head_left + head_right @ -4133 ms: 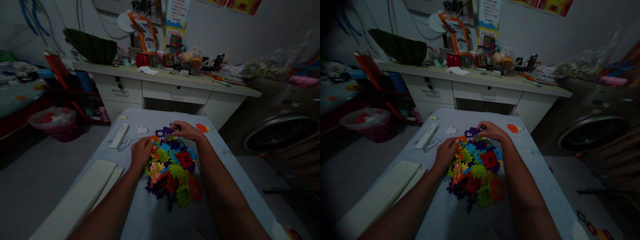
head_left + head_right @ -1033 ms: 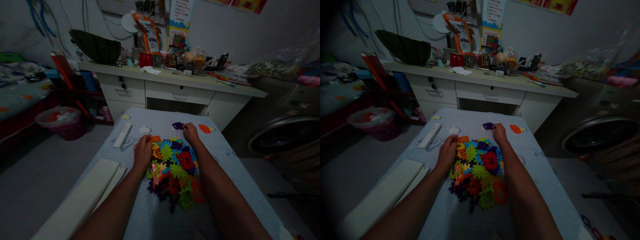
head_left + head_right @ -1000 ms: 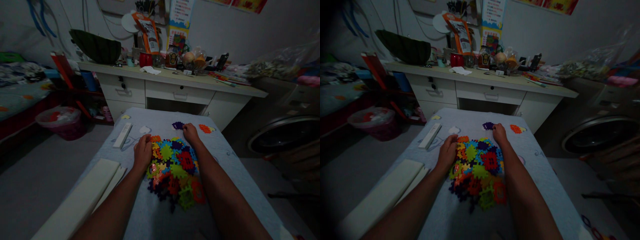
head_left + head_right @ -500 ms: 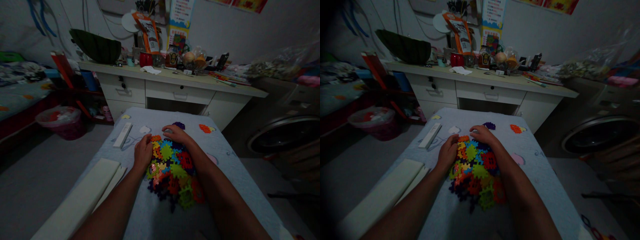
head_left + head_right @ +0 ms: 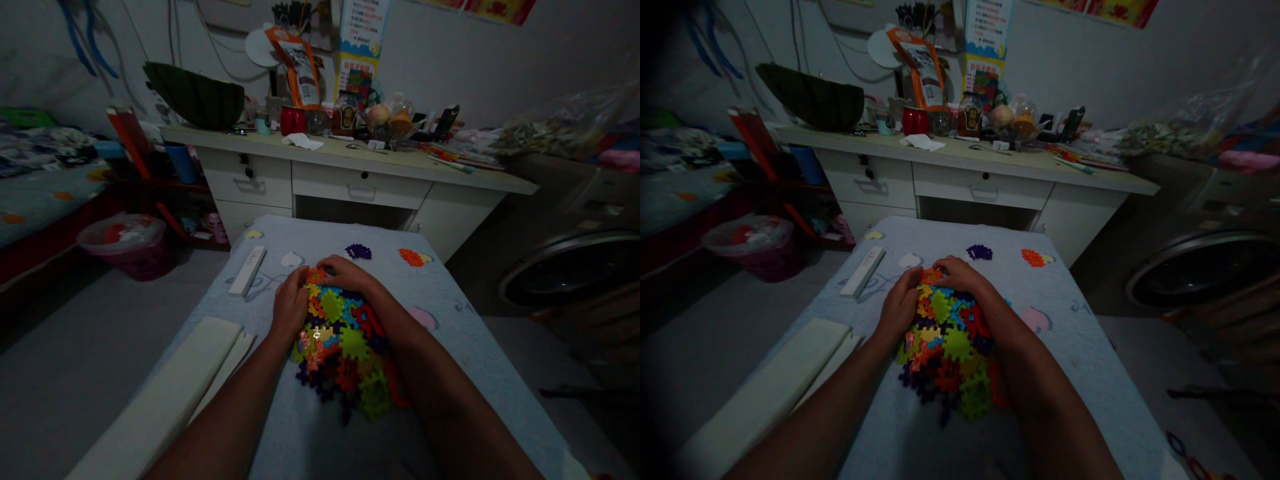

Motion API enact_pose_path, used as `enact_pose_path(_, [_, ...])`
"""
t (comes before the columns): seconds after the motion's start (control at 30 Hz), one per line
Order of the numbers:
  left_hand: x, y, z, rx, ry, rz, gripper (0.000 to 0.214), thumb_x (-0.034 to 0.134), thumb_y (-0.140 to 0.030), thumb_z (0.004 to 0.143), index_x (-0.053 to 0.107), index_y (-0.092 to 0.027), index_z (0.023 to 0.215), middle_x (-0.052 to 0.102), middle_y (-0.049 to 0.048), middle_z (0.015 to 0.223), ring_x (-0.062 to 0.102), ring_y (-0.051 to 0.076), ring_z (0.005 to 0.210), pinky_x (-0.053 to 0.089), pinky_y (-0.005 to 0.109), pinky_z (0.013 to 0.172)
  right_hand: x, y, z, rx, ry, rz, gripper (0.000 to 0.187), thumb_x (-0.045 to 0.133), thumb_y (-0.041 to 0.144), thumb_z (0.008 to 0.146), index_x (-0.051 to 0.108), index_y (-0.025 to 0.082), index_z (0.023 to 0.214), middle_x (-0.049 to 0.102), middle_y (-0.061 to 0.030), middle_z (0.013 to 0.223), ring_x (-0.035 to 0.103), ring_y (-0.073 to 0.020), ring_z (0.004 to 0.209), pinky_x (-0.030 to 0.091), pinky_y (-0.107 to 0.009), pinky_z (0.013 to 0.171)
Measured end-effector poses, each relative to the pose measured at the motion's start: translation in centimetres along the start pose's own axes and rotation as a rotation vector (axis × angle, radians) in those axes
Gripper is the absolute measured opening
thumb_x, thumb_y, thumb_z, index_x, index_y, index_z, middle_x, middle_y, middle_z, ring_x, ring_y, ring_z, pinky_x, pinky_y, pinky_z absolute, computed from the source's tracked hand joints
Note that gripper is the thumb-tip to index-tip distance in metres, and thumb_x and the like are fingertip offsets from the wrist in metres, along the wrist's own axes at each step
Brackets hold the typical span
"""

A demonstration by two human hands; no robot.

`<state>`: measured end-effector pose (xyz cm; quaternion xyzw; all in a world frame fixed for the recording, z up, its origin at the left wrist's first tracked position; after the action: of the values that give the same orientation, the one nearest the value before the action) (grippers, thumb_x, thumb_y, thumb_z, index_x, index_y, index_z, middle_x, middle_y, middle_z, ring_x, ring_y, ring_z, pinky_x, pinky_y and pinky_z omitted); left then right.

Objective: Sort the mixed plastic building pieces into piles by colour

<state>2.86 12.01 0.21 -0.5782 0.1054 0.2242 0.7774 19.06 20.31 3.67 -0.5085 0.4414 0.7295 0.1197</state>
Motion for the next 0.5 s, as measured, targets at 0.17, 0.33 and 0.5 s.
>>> enact_pose_path(0.17, [0.2,0.2,-0.1,0.009,0.01,-0.142,0.058,0.041,-0.016,0.078,0.053,-0.02,0.135,0.063,0.0068,0.134,0.059,0.02,0.124,0.046,0.038,0.109,-0.6,0.9,-0.4,0.016,-0.063,-0.024,0.035,0.077,0.024,0.075,0.07,0.017,0.109,0.066,-0.0075,0.102,0.061,-0.0197,0.093,0.047,-0.032,0.087])
enact_pose_path(0.33, [0.2,0.5,-0.1,-0.033,0.007,-0.109,0.053,0.044,-0.021,0.082,0.054,-0.02,0.134,0.064,0.0076,0.133,0.06,0.022,0.122,0.046,0.04,0.107,-2.5,0.5,-0.8,0.027,-0.227,0.022,0.031,0.075,0.021,0.074,0.07,0.017,0.104,0.067,-0.0062,0.1,0.061,-0.0185,0.093,0.047,-0.031,0.087])
enact_pose_path(0.5, [-0.1,-0.1,0.0,-0.059,0.033,0.007,0.04,0.044,-0.034,0.088,0.065,-0.02,0.119,0.068,0.0077,0.124,0.061,0.025,0.118,0.045,0.041,0.106,-6.7,-2.5,-2.8,0.135,-0.429,0.073,0.03,0.075,0.026,0.074,0.07,0.017,0.102,0.066,-0.0066,0.101,0.061,-0.0153,0.081,0.049,-0.03,0.079])
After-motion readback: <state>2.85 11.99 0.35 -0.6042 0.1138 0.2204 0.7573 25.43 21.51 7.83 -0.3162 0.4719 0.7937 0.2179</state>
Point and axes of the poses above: each hand's wrist, its own z-axis towards the middle knuckle, its own x-axis out of the palm, y = z × x, the point moved 3 cm from there along z, towards the middle knuckle
